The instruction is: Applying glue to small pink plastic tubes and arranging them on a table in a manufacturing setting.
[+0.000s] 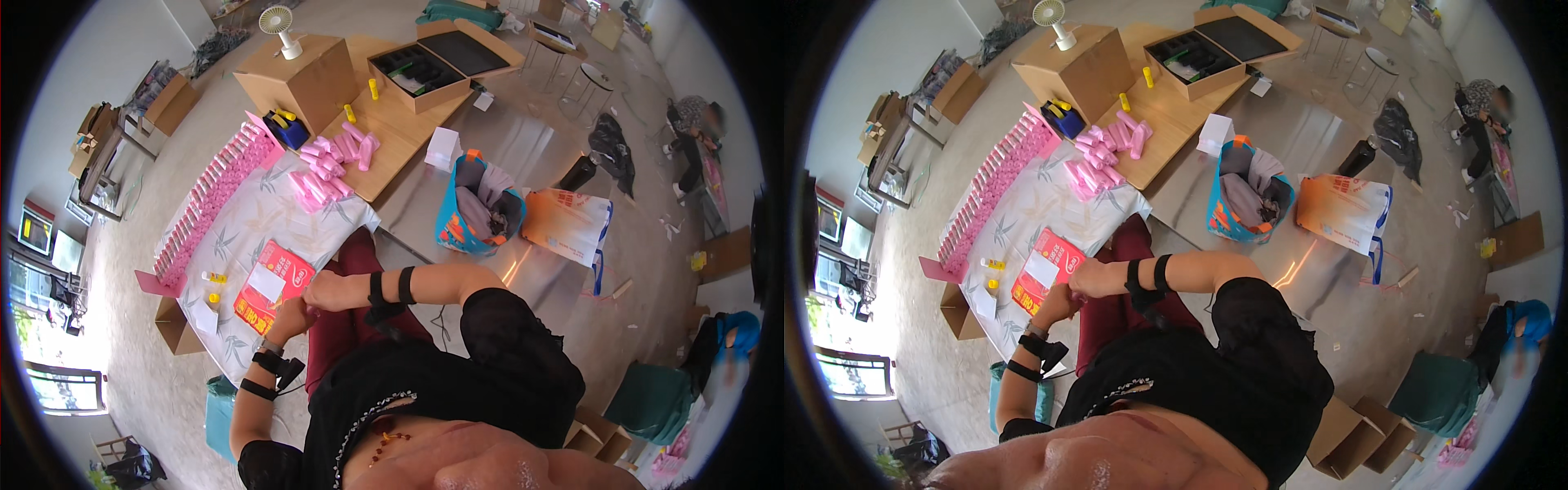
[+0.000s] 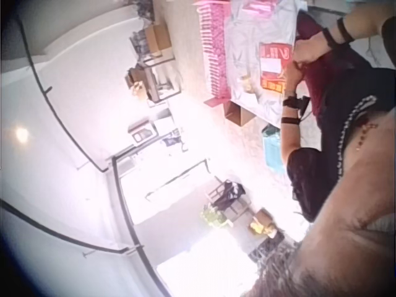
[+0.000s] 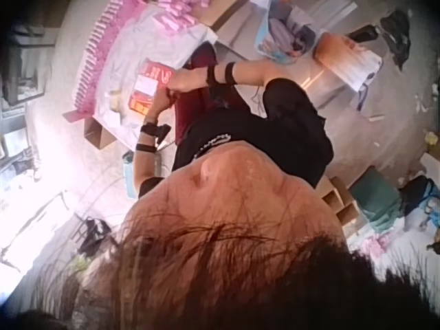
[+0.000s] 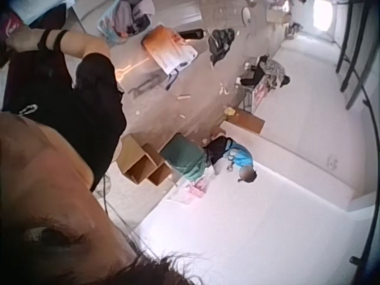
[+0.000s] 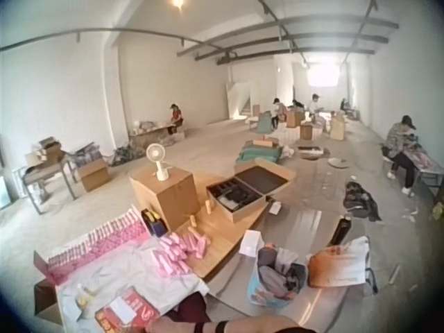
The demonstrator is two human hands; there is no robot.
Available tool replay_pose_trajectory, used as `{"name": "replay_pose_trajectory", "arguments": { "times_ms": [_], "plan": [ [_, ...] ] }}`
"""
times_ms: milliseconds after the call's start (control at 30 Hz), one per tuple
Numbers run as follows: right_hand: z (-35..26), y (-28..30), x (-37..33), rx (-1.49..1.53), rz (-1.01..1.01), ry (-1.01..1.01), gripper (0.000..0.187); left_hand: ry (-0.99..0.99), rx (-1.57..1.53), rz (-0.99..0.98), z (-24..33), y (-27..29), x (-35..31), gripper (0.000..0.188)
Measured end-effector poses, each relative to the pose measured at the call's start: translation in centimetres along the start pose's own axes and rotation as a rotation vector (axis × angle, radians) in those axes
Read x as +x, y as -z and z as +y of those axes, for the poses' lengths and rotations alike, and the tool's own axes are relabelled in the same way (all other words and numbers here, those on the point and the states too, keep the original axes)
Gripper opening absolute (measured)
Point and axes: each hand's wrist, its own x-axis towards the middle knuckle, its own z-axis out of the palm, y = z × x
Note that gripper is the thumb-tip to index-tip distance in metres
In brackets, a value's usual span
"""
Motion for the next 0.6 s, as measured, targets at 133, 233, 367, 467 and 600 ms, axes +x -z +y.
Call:
{"name": "replay_pose_trajectory", "arguments": {
  "times_ms": [133,233,367,467,600],
  "plan": [
    [-2.3,0.8,-0.3,-0.128,0.208,0.034,0.023,-0.11,-0.378,-0.162,-0.3,0.7,-0.6,0.019],
    [-3.1,1.0,-0.2,-0.08,0.152,-0.075,0.023,-0.078,-0.219,-0.029,-0.3,0.2,-1.5,0.015],
    [-3.0,1.0,0.0,0.011,0.05,-0.056,0.021,-0.255,0.345,0.45,-0.8,-1.4,-2.5,0.021],
    [-3.7,0.7,0.8,0.009,-0.031,-0.075,0.02,-0.272,0.386,0.456,-2.4,-1.4,-2.6,0.021],
    [-5.3,-0.1,2.6,-0.218,0.089,-0.016,0.018,-0.089,-0.382,-0.115,-5.1,0.1,-2.5,0.021]
  ]
}}
